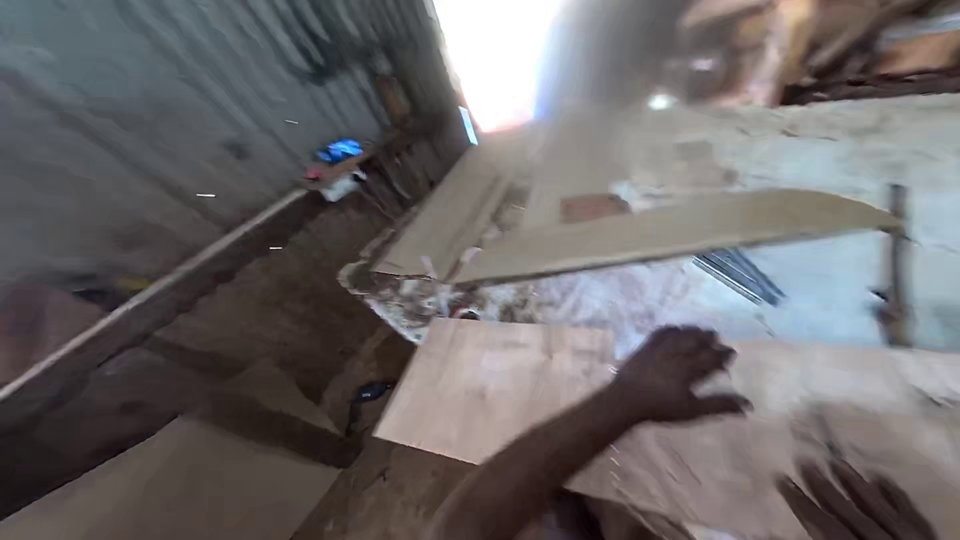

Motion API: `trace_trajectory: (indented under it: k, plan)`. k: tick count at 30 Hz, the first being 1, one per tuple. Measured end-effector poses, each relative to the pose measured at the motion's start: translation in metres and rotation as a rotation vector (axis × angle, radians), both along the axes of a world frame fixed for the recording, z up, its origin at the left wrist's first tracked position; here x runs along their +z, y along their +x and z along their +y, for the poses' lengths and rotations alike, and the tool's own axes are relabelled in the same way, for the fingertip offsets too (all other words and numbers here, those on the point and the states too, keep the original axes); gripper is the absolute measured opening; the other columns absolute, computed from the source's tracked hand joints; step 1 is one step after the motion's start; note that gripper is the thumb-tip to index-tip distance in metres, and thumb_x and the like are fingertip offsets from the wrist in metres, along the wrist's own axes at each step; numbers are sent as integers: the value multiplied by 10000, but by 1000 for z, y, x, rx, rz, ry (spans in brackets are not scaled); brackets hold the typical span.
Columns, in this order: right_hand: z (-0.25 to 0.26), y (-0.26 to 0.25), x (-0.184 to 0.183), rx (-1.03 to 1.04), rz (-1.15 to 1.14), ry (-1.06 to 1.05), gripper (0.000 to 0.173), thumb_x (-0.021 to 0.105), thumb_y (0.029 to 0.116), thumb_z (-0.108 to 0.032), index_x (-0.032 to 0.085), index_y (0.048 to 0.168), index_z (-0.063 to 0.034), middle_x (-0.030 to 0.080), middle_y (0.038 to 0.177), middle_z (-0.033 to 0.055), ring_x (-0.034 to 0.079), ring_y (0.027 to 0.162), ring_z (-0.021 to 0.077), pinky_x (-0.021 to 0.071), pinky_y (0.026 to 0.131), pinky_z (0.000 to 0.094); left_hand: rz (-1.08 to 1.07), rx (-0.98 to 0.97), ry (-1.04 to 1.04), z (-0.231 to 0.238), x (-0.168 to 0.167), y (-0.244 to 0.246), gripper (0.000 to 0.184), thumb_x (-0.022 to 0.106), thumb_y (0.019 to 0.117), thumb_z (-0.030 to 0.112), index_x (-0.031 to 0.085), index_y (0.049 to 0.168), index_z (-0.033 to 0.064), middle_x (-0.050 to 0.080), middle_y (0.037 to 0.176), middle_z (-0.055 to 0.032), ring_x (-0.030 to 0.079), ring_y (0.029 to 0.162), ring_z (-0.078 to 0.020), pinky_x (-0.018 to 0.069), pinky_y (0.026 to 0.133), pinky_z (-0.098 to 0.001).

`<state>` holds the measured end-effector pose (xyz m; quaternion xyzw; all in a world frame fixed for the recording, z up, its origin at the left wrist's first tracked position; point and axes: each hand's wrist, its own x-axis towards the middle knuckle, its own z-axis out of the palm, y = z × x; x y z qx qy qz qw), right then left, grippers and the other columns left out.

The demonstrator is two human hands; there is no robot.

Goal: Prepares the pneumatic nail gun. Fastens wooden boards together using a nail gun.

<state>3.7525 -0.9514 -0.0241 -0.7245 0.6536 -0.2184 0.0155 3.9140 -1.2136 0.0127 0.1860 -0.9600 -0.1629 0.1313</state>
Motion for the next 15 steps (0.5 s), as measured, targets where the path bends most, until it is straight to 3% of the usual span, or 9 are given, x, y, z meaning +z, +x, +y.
trace_trajectory:
  k: [2, 4, 6, 10, 11, 13, 15]
  plan:
    - [7, 8, -6, -84, 27, -131, 669, 637, 875, -666, 647, 1389, -238, 585, 1482, 72, 429, 1467, 322, 251, 1233, 588, 69, -83, 13, 1, -3, -28, 581, 586, 990, 554, 616, 1425, 170, 571, 1492, -51, 451, 1449, -202, 329, 1236, -432]
    - [8, 9, -7, -142, 44, -160, 630, 624, 868, -687, 700, 1326, -261, 636, 1425, 49, 486, 1429, 303, 315, 1212, 596, 97, -122, 34, -2, -3, -63, 568, 559, 1004, 548, 617, 1418, 164, 573, 1483, -66, 464, 1438, -234, 358, 1215, -463]
    - [7, 8, -4, -153, 51, -99, 622, 643, 868, -680, 702, 1331, -268, 615, 1453, 39, 454, 1455, 296, 301, 1228, 588, 89, -107, 78, -5, -2, -90, 577, 535, 1011, 557, 602, 1431, 167, 557, 1492, -89, 476, 1425, -263, 376, 1196, -495]
    - [10, 8, -1, -134, 85, -57, 612, 647, 879, -673, 706, 1323, -255, 601, 1469, 51, 425, 1474, 301, 279, 1239, 584, 6, -86, 102, -3, -14, -109, 646, 471, 1009, 628, 542, 1490, 203, 517, 1521, -136, 430, 1458, -314, 330, 1213, -528]
    - [10, 7, -2, -128, 91, -64, 610, 654, 877, -669, 709, 1317, -251, 602, 1467, 55, 425, 1473, 303, 280, 1238, 585, -4, -107, 96, -3, -13, -109, 635, 494, 1004, 622, 567, 1467, 193, 555, 1468, -141, 464, 1423, -324, 367, 1186, -532]
    - [11, 7, -2, -118, 95, -71, 607, 651, 883, -666, 708, 1318, -246, 593, 1476, 64, 409, 1481, 314, 270, 1240, 590, 24, -157, 90, -1, -10, -108, 564, 574, 995, 556, 642, 1381, 151, 641, 1255, -142, 585, 1216, -332, 481, 1030, -520]
    - [11, 8, 0, -117, 108, -52, 599, 636, 902, -659, 696, 1332, -246, 566, 1504, 62, 379, 1498, 317, 255, 1247, 587, 13, -149, 112, -1, -7, -108, 539, 605, 986, 538, 667, 1344, 140, 639, 1166, -135, 601, 1125, -325, 508, 960, -501]
